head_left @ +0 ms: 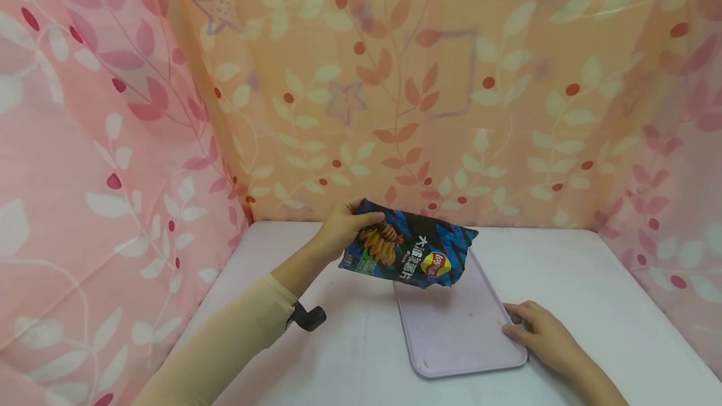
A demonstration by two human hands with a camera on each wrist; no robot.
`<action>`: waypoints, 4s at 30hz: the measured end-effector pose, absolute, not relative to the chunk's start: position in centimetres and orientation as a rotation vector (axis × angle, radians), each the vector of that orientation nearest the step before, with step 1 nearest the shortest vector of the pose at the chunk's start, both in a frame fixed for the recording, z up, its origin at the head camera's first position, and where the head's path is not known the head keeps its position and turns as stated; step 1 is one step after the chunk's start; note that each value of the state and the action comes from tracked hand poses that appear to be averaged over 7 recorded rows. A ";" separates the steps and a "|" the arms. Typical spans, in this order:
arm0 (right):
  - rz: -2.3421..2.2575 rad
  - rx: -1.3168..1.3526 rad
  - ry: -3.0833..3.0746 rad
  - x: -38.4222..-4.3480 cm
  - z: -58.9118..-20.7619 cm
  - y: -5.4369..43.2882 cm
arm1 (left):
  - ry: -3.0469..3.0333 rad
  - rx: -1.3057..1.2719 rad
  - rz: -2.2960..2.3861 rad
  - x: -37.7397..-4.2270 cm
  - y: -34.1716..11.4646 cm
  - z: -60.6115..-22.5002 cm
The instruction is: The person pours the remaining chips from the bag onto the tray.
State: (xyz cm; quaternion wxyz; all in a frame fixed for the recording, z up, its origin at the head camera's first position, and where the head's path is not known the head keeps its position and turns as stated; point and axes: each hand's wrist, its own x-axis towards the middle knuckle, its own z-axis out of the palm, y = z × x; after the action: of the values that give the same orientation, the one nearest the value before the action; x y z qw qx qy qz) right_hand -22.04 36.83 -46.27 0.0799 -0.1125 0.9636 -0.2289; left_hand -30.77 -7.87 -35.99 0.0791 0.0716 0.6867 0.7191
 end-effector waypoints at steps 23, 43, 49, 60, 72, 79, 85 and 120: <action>-0.699 -0.362 2.888 -22.0 -46.4 36.3 | 2.014 0.278 2.351 -30.6 -6.3 -36.6; -0.664 -0.391 2.915 -22.0 -46.0 36.3 | 1.981 0.365 2.319 -31.2 -4.8 -37.1; -0.661 -0.373 2.912 -21.8 -45.9 36.4 | 1.922 0.246 2.429 -31.7 -5.7 -36.3; -0.671 -0.370 2.908 -22.0 -46.0 36.4 | 1.967 0.268 2.416 -32.3 -6.0 -36.4; -0.639 -0.353 2.910 -22.1 -45.7 36.4 | 1.967 0.400 2.333 -31.6 -5.3 -36.7; -0.638 -0.340 2.896 -21.9 -45.9 36.3 | 1.969 0.344 2.395 -31.5 -4.9 -36.6; -0.648 -0.363 2.917 -21.9 -45.9 36.3 | 1.987 0.353 2.335 -31.1 -4.5 -37.4; -0.646 -0.349 2.910 -21.7 -46.5 37.2 | 1.997 0.399 2.283 -31.6 -5.2 -34.1</action>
State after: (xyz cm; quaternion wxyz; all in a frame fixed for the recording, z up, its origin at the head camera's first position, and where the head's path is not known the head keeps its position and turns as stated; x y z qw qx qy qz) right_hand -21.68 37.19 -46.52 0.0701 -0.1158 0.9673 -0.2147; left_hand -31.57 -5.24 -34.13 0.0409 0.1304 0.6523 0.7456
